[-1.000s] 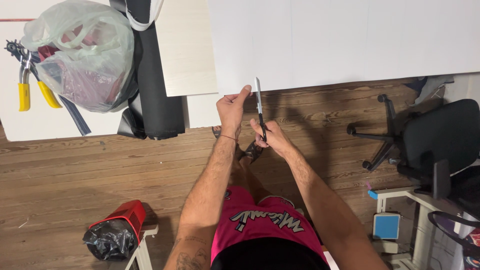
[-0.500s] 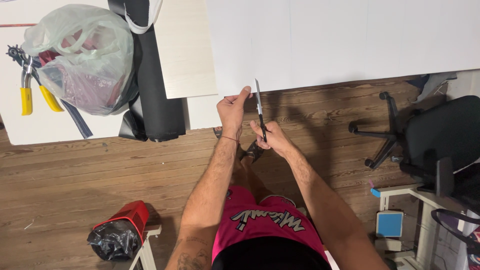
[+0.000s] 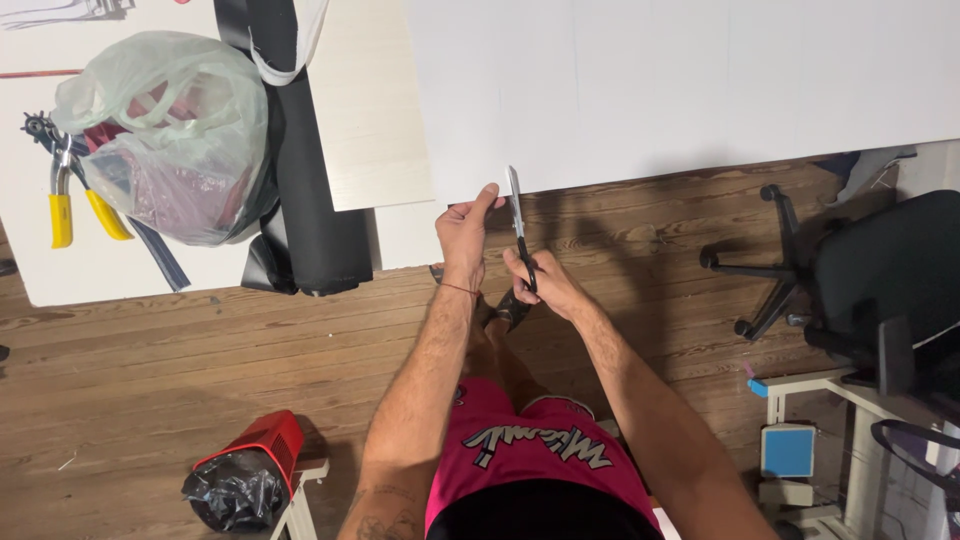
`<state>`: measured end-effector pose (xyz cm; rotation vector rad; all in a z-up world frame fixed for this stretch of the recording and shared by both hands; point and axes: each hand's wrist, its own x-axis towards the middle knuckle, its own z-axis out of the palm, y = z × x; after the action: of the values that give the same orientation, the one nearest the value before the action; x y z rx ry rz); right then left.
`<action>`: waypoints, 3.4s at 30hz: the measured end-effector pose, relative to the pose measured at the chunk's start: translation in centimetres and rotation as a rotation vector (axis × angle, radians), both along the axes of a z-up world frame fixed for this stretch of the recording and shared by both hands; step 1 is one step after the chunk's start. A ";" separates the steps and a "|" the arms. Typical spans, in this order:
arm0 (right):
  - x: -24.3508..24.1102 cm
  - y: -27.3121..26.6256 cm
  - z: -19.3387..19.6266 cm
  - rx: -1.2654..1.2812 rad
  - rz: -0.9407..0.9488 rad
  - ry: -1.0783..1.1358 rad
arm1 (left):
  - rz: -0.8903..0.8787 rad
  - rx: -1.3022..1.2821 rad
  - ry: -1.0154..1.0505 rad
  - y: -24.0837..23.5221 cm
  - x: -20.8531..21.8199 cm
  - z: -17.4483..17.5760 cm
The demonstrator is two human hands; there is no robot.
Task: Cutting strips of paper from a large roll using scissors along pre-drawn lines
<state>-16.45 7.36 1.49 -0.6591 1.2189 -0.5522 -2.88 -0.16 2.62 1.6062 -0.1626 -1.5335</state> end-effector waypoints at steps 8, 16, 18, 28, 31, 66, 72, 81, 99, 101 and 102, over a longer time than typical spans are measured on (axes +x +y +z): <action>0.9 -2.1 0.9 -0.014 -0.033 -0.004 | -0.032 0.010 -0.097 0.6 0.2 -2.5; 1.0 -2.3 0.5 -0.003 -0.041 0.014 | -0.013 0.013 -0.115 0.4 0.2 -1.7; 0.9 -2.4 0.4 0.007 -0.059 0.009 | 0.000 0.012 -0.110 0.3 0.1 -2.3; 1.5 -3.0 0.2 0.004 -0.080 0.054 | 0.001 0.021 -0.102 0.3 0.2 -0.8; 1.6 -3.3 -0.1 0.008 -0.100 0.064 | 0.005 0.019 -0.094 0.2 0.1 -0.7; 2.6 -8.4 2.1 0.031 -0.132 0.118 | -0.010 0.027 -0.075 0.7 0.3 -4.0; 2.8 -9.2 2.8 0.043 -0.114 0.127 | -0.022 0.042 -0.063 0.5 0.5 -2.6; 3.1 -11.0 4.0 0.069 -0.115 0.135 | -0.042 0.054 -0.041 0.1 0.8 -2.0; 4.3 -13.6 7.8 0.077 -0.139 0.140 | -0.076 0.122 -0.023 0.6 1.0 -4.3; 4.3 -14.2 7.9 0.061 -0.141 0.140 | -0.052 0.122 -0.002 0.3 0.5 -4.8; 4.3 -14.1 8.0 0.054 -0.141 0.142 | -0.025 0.133 0.019 0.7 0.4 -4.9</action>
<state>-12.12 -6.72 9.50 -0.5769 1.4166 -0.5955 -2.49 0.50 -2.33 1.6983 -0.0719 -1.6068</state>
